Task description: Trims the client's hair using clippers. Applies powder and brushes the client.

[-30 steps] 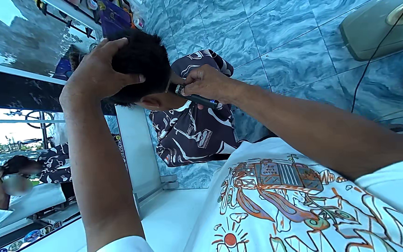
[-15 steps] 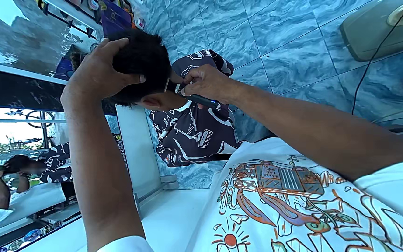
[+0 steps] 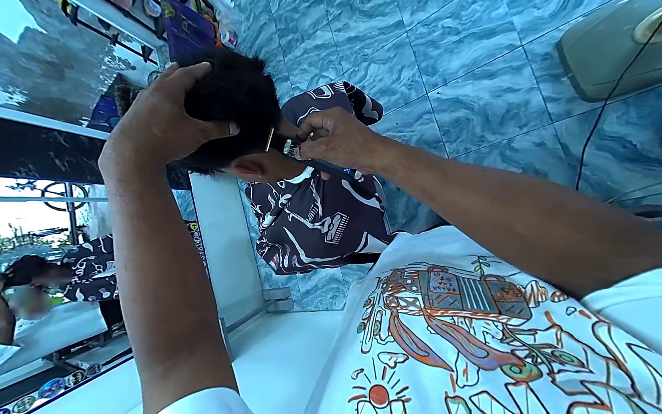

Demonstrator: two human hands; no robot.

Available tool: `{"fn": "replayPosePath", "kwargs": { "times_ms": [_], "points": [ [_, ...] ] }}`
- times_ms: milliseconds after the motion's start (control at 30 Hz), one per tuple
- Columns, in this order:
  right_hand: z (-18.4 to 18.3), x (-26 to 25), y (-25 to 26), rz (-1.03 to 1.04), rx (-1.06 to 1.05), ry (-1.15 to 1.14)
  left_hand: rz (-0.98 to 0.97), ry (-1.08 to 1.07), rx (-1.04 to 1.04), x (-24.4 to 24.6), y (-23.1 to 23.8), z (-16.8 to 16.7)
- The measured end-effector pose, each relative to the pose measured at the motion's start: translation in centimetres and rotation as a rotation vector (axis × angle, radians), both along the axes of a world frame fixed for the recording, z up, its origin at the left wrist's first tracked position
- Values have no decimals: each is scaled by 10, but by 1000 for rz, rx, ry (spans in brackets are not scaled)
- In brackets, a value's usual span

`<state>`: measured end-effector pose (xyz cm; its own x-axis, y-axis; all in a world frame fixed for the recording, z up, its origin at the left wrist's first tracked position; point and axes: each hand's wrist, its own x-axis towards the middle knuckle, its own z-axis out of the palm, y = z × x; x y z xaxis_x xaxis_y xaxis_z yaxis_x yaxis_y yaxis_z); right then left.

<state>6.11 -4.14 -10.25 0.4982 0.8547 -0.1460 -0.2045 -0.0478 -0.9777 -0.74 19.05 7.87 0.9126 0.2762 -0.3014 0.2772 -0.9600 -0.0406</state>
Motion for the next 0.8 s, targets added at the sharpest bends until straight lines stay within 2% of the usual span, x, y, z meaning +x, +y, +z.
{"fn": "replayPosePath", "kwargs": {
  "times_ms": [133,233,367,467,600,700,800],
  "points": [
    [-2,-2,0,2,-65,-54,0,0,5,0,0,0],
    [0,-1,0,-3,15,-5,-7,-9,4,0,2,-1],
    [-2,-1,-1,10,-68,-73,-6,-7,12,0,2,-1],
    [-1,0,1,2,2,-28,-11,-5,2,0,1,-1],
    [3,1,0,22,-56,-37,-2,-5,6,-1,2,-1],
    [9,2,0,31,30,-3,-2,4,8,-1,1,0],
    [8,3,-2,83,-116,-65,-1,-2,3,-1,0,0]
  ]
}}
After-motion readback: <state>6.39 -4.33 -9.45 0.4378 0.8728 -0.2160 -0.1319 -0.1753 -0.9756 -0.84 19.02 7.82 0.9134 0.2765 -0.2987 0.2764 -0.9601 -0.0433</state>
